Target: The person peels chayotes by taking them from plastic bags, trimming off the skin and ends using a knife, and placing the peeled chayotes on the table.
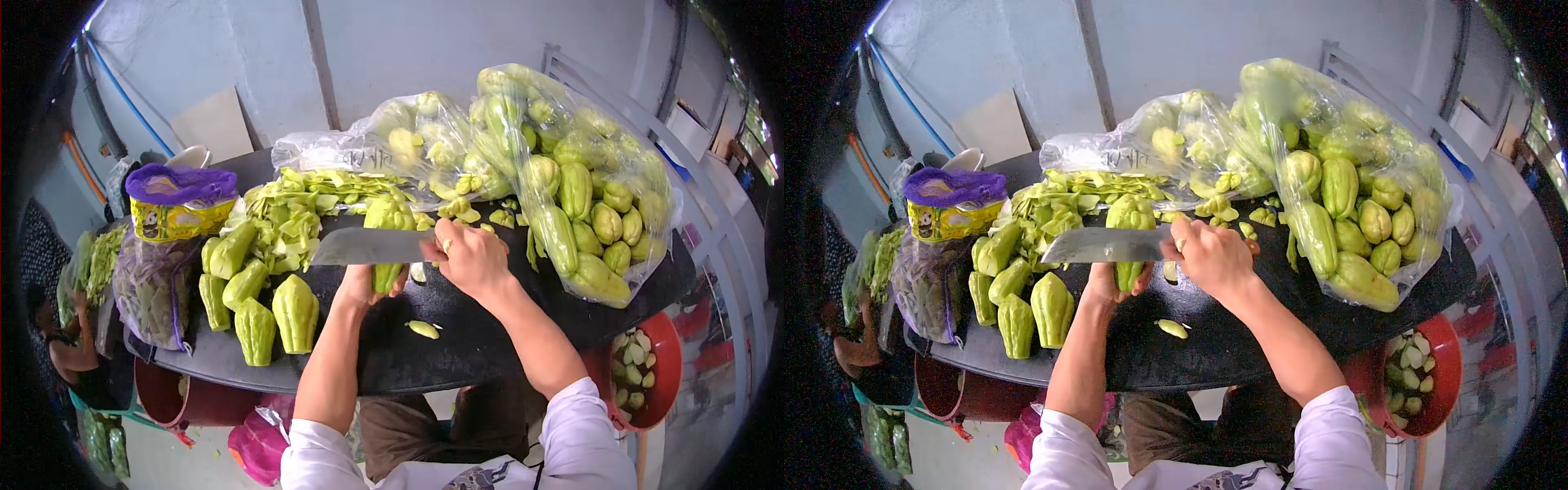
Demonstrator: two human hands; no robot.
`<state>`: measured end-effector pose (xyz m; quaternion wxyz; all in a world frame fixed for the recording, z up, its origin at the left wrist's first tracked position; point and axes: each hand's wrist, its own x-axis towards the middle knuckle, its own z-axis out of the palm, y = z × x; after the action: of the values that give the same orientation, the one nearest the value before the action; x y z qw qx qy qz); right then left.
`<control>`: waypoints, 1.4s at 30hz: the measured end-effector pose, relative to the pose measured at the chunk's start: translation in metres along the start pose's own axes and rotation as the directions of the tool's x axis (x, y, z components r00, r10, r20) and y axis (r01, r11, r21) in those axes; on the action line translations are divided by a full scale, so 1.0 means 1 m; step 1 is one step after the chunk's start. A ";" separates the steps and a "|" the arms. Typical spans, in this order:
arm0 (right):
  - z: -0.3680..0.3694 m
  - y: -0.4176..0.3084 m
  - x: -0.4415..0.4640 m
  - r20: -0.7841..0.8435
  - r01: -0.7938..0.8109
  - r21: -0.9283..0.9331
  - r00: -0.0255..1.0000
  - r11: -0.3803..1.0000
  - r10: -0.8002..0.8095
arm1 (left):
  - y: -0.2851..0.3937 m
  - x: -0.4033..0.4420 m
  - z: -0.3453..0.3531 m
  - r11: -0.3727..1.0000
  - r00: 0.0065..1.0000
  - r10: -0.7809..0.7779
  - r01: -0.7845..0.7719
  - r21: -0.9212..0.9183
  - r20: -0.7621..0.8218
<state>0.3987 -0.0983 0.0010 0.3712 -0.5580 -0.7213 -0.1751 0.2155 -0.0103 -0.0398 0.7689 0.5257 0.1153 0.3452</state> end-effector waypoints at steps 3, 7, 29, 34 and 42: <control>-0.004 -0.002 0.000 0.001 0.038 0.000 0.999 0.999 -0.038 | 0.001 -0.004 -0.002 1.000 0.998 0.008 -0.007 -0.009 0.065; 0.001 0.020 0.007 0.140 -0.149 -0.102 0.977 0.984 0.162 | 0.015 -0.006 0.018 0.998 0.997 0.068 -0.068 0.009 -0.030; 0.010 0.044 0.003 0.147 -0.367 -0.087 0.915 0.926 0.377 | 0.022 0.004 0.018 0.983 0.965 0.067 -0.020 0.183 -0.255; 0.017 0.020 -0.003 0.047 -0.047 -0.114 0.998 0.992 0.053 | 0.002 0.010 0.003 0.577 0.892 0.400 -0.067 0.814 -0.210; 0.022 0.005 -0.002 0.104 -0.010 -0.132 0.994 0.991 0.024 | -0.001 0.007 0.011 0.480 0.865 0.452 -0.033 0.876 -0.216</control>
<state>0.3963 -0.0833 -0.0161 0.2965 -0.5958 -0.7220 -0.1892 0.2277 -0.0140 -0.0346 0.3088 0.7562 0.3533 0.4561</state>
